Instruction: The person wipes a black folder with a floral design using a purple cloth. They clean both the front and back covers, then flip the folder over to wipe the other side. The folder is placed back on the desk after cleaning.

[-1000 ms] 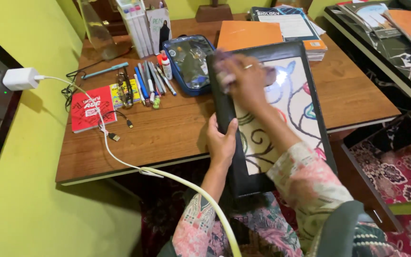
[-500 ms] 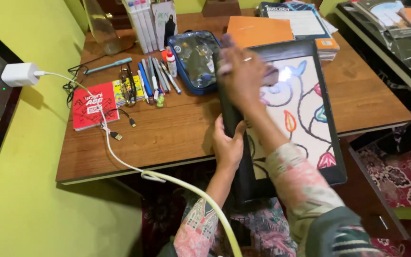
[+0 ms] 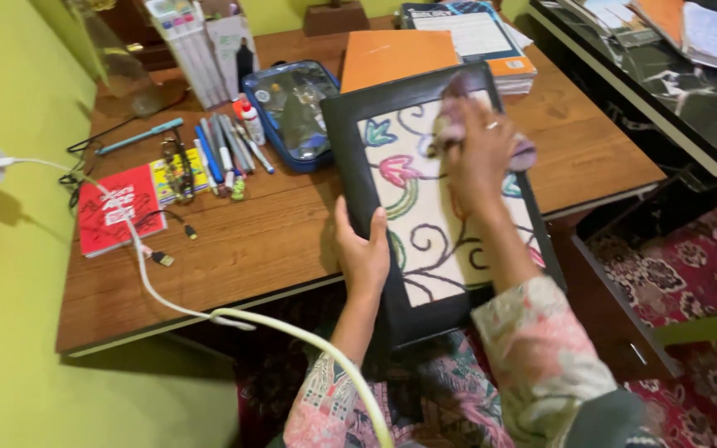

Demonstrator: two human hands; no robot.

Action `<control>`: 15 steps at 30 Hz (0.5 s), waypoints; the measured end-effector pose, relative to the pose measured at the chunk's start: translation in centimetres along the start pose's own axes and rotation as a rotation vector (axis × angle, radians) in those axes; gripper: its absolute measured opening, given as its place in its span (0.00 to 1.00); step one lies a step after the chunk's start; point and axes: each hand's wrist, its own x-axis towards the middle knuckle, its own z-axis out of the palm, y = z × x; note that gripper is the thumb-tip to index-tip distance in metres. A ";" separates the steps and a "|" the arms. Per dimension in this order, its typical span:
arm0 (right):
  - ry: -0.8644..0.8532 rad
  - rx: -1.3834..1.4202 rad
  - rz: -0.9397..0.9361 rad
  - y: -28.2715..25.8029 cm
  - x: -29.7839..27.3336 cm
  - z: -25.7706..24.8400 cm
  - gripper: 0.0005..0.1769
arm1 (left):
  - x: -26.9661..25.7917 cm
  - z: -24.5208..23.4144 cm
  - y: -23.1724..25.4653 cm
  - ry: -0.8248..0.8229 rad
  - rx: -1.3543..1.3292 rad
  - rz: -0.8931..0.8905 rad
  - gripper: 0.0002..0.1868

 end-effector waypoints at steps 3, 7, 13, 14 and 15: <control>-0.086 0.062 -0.090 -3.3 -4.6 -1.0 0.32 | 0.0 0.7 1.2 -0.035 0.302 0.371 0.31; -0.034 0.106 -0.147 -3.9 -7.2 -2.3 0.36 | 1.4 3.2 1.6 -0.262 0.435 0.612 0.29; 0.015 0.081 0.010 2.8 -2.2 -2.6 0.31 | 9.5 7.8 1.0 -0.313 0.630 0.662 0.21; 0.034 0.071 0.041 3.3 -1.8 -2.4 0.31 | 11.0 8.3 1.2 -0.269 0.640 0.671 0.23; 0.054 0.061 0.072 3.6 -1.4 -2.2 0.30 | 12.3 8.9 1.4 -0.225 0.649 0.679 0.26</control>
